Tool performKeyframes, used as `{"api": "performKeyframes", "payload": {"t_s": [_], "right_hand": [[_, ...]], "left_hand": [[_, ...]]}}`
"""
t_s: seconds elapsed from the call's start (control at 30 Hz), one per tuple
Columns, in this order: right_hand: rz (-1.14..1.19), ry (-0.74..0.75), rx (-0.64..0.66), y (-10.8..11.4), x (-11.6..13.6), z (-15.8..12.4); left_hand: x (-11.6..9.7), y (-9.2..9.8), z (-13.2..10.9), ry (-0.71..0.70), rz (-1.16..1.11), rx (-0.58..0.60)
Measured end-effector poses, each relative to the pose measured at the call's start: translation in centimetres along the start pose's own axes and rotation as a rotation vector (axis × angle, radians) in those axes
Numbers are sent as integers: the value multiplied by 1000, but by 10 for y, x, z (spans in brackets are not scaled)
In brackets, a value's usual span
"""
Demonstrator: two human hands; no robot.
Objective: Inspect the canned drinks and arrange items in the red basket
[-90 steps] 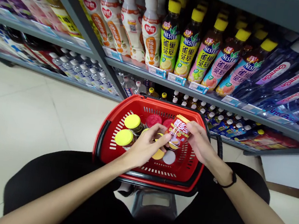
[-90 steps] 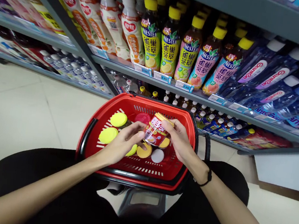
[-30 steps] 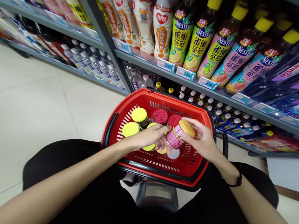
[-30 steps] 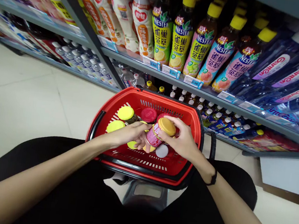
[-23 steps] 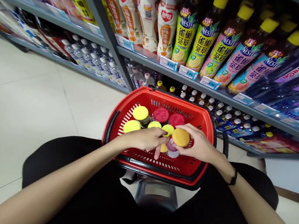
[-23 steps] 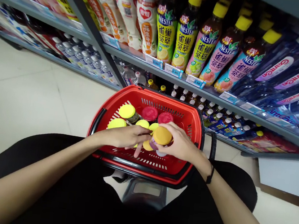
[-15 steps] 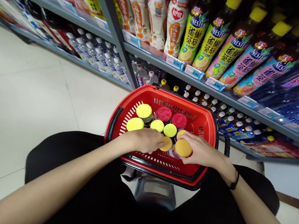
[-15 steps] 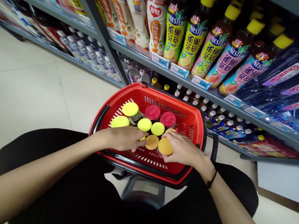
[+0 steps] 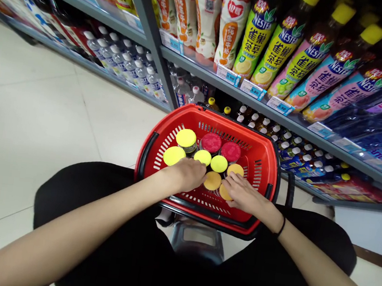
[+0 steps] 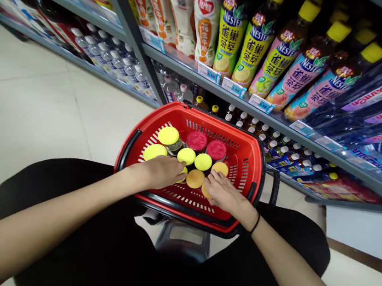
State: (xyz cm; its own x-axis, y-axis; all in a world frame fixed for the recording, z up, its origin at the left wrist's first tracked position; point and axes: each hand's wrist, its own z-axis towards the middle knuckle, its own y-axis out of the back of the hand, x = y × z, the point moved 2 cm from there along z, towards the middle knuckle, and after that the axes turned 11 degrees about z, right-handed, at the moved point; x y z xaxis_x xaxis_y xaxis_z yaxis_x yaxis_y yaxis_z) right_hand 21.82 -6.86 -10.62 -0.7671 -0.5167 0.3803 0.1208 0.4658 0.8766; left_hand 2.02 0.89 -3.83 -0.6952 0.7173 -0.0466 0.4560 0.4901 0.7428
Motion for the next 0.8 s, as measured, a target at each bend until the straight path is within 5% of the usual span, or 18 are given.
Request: {"api": "performKeyframes", "payload": {"t_s": [0.67, 0.8], "right_hand": [[-22, 27, -59, -5, -7, 2], [-15, -42, 20, -4, -2, 5]], "left_hand": [[-4, 3, -3, 43, 70, 39], [-5, 2, -2, 42, 72, 49]]}}
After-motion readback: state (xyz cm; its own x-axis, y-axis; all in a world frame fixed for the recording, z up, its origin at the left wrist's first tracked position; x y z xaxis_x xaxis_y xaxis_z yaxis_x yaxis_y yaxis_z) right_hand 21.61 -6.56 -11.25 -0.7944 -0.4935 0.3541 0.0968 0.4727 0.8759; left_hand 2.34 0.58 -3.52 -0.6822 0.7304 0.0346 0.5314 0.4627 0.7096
